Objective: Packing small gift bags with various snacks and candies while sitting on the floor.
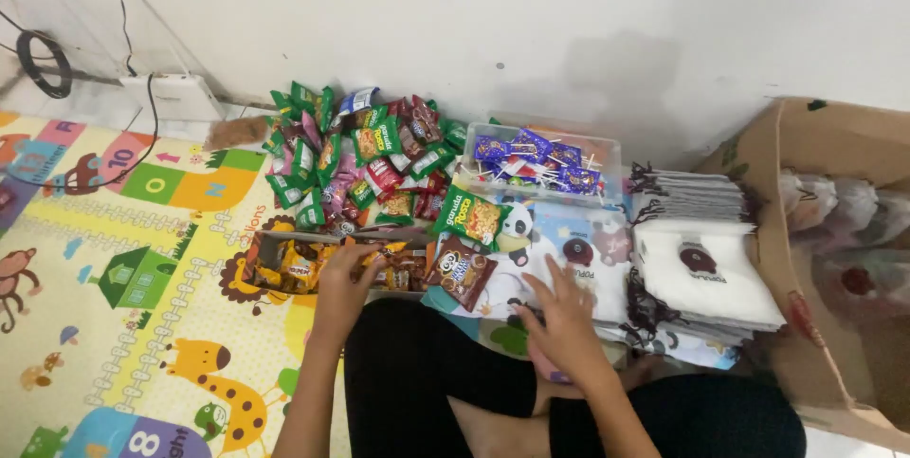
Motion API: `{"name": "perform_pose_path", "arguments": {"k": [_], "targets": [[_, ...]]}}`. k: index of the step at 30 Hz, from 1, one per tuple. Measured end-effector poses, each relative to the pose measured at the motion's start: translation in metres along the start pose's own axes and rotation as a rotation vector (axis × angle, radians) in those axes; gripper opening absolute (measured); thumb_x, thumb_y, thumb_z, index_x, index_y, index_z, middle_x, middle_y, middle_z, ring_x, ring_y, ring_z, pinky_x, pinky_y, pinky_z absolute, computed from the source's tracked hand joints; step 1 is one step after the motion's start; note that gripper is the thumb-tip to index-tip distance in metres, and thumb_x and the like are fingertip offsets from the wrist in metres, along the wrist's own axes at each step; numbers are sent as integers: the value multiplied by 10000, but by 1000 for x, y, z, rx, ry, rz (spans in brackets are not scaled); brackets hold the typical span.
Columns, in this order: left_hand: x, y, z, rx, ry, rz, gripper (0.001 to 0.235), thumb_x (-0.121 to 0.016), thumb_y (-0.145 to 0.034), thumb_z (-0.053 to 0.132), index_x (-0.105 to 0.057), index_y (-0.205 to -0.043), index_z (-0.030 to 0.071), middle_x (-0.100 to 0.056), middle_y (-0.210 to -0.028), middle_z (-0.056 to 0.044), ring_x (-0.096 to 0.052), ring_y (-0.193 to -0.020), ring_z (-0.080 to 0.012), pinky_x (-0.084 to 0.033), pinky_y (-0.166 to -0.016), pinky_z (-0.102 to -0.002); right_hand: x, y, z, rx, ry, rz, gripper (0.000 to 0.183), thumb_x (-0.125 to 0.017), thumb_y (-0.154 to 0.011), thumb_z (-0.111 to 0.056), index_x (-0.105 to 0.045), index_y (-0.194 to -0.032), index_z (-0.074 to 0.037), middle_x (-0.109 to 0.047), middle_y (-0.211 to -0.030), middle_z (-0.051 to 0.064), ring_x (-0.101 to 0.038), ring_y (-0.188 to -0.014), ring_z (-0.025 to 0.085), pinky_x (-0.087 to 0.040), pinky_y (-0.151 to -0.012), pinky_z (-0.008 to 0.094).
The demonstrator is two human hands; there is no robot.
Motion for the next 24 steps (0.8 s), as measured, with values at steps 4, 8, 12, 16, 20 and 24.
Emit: {"name": "perform_pose_path", "arguments": {"k": [4, 8, 12, 16, 20, 24], "targets": [[18, 9, 98, -292, 46, 170, 268, -777, -818, 2, -719, -1078, 22, -690, -1200, -68, -631, -1087, -240, -514, -964, -352, 1, 11, 49, -316, 3, -120, 611, -648, -898, -433, -507, -1464, -249, -219, -1681, 135, -133, -1552, 474, -169, -1138, 781], [1, 39, 150, -539, 64, 189, 206, -766, -822, -15, -760, -1013, 62, -669, -1238, -72, -608, -1266, -307, -516, -1097, -430, 52, 23, 16, -198, -350, 31, 571, -630, -925, -349, -505, -1456, -179, -303, -1633, 153, -327, -1455, 403, -295, -1109, 580], [-22, 56, 186, -631, 186, 120, 200, -814, -771, 25, -803, -954, 103, -675, -1180, -55, -625, -1209, -288, -536, -1049, -420, 75, 34, -13, -51, -1087, 25, 537, -537, -973, -373, -597, -1407, -63, -614, -1461, 100, -686, -1092, 193, -552, -1048, 377], [-48, 67, 201, -616, 274, -7, 243, -808, -765, 35, -811, -985, 138, -591, -1254, -67, -587, -1250, -317, -533, -1049, -428, 52, 44, 13, -165, -1132, 14, 428, -783, -828, -122, -752, -1220, 48, -709, -855, 61, -463, -621, 79, -379, -570, 212], [-85, 66, 184, -146, 815, -144, 404, -642, -902, -15, -569, -1299, 0, -506, -1449, -148, -544, -1327, -274, -465, -1146, -408, 52, 43, 25, -253, -1261, 138, 402, -778, -844, -34, -722, -1229, 69, -736, -864, 104, -551, -623, 81, -452, -579, 190], [-121, 65, 176, 265, 1041, -378, 480, -515, -1014, 182, -549, -1431, -53, -669, -1379, -157, -650, -1115, -174, -542, -943, -274, 58, 42, 19, -229, -1158, 60, 398, -807, -827, -84, -769, -1203, 42, -617, -644, 9, -424, -525, 44, -332, -487, 182]]}}
Point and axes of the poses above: each hand's wrist, its own y-axis away from the middle knuckle, its own x-axis out of the back of the hand, z = x × y, the point moved 6 cm from there along -y, towards the middle knuckle
